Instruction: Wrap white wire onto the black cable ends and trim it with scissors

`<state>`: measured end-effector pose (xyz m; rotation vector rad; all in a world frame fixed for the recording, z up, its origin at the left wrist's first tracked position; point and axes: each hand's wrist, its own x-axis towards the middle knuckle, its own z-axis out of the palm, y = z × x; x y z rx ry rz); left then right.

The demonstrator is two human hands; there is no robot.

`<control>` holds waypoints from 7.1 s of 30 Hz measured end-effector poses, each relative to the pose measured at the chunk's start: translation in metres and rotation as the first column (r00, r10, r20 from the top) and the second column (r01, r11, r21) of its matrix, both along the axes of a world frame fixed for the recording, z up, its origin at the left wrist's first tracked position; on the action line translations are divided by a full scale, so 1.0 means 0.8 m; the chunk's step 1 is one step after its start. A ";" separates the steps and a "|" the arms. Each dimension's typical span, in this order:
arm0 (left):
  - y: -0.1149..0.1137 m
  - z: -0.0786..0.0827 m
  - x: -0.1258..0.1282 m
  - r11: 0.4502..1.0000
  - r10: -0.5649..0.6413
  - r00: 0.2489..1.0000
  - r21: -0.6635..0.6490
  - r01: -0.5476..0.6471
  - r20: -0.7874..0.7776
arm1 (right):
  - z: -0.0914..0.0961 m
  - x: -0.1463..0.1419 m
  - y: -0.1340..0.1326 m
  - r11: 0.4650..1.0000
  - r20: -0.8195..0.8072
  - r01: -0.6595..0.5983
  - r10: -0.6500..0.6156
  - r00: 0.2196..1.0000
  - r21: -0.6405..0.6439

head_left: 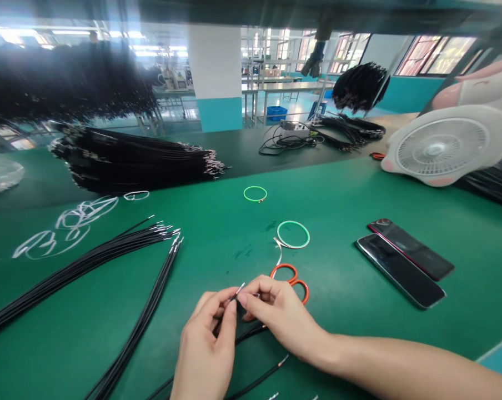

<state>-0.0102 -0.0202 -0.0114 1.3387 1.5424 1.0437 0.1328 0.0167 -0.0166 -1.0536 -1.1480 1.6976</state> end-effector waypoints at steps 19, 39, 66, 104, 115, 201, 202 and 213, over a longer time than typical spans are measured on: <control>0.006 0.001 -0.001 0.992 0.119 0.985 -0.061 -0.112 0.127 | 0.003 0.004 -0.002 0.998 0.108 -0.035 0.029 0.994 0.049; 0.015 0.006 -0.014 0.968 0.110 0.941 -0.249 -0.029 0.319 | 0.001 0.006 0.000 0.966 0.287 -0.061 -0.013 0.958 0.250; 0.021 -0.006 -0.020 0.982 0.027 0.990 -0.190 -0.001 0.135 | 0.006 0.002 -0.002 0.918 0.334 -0.063 -0.078 0.939 0.391; 0.010 0.019 -0.032 0.990 -0.126 0.990 -0.058 0.130 0.055 | 0.043 0.046 0.018 0.799 0.419 -0.107 -0.192 0.888 0.592; -0.002 0.026 -0.032 0.858 -0.302 0.897 0.318 0.403 -0.322 | 0.043 0.037 0.010 0.935 0.214 -0.346 0.354 0.911 -0.074; 0.027 0.010 -0.028 0.863 -0.243 0.921 -0.366 0.349 0.304 | 0.079 0.142 0.139 0.453 0.231 -0.782 0.892 0.389 -0.429; 0.027 0.011 -0.029 0.863 -0.234 0.919 -0.367 0.347 0.318 | 0.075 0.138 0.135 0.474 0.237 -0.794 0.880 0.411 -0.382; 0.023 0.020 -0.023 0.843 -0.243 0.920 -0.403 0.357 0.306 | 0.114 0.091 0.069 0.353 0.931 -0.925 0.271 0.243 0.138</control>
